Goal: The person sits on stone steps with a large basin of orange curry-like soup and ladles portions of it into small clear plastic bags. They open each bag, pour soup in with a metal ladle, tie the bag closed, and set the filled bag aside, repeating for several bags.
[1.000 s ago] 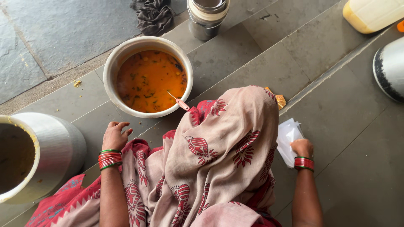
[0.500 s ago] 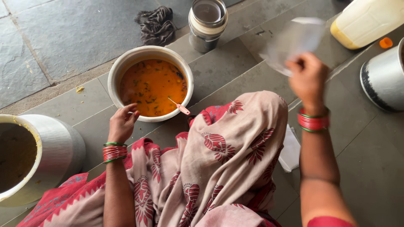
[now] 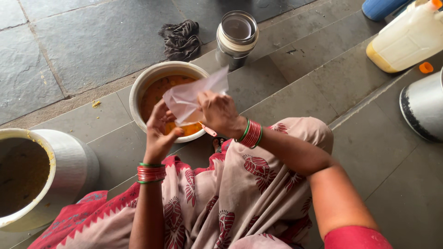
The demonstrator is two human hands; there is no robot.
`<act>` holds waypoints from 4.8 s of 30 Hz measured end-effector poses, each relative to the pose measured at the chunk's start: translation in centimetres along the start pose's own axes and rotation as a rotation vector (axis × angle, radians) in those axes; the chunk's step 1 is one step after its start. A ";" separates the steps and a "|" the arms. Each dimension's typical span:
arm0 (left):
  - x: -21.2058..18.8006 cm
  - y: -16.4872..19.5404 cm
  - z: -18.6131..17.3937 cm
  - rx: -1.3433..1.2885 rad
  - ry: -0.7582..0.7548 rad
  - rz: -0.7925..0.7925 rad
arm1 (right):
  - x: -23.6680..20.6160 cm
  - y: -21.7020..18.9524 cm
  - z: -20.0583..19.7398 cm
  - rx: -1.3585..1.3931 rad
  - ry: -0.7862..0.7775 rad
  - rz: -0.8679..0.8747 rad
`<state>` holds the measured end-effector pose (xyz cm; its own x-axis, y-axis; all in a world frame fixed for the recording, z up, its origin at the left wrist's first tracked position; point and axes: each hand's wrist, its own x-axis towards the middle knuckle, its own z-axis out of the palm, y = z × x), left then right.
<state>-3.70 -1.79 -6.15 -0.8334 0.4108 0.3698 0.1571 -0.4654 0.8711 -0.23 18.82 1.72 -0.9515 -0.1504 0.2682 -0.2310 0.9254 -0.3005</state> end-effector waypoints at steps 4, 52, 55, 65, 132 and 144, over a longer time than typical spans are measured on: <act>-0.1 -2.1 0.5 0.317 0.113 -0.146 | -0.3 0.8 1.8 0.021 -0.007 -0.014; -0.3 -3.7 -6.0 0.052 0.575 -0.219 | 2.1 6.2 4.6 0.658 0.045 0.529; 0.0 -3.0 -4.9 0.265 0.494 -0.177 | 2.2 5.8 4.8 0.466 0.096 0.468; 0.0 -3.2 0.6 0.514 0.348 -0.277 | -0.1 1.7 6.8 0.249 0.106 0.183; -1.9 -4.7 -4.9 -0.899 0.450 -0.417 | 1.5 7.0 9.4 1.964 -0.262 0.517; -2.0 -2.6 -3.3 0.379 0.368 -0.124 | 1.1 2.9 9.2 0.959 0.082 0.251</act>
<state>-4.23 -3.97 -10.23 -0.9777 0.1108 0.1787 0.1694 -0.0880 0.9816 -3.79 18.12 -7.31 -0.9867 0.0694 0.1470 -0.1256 0.2489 -0.9603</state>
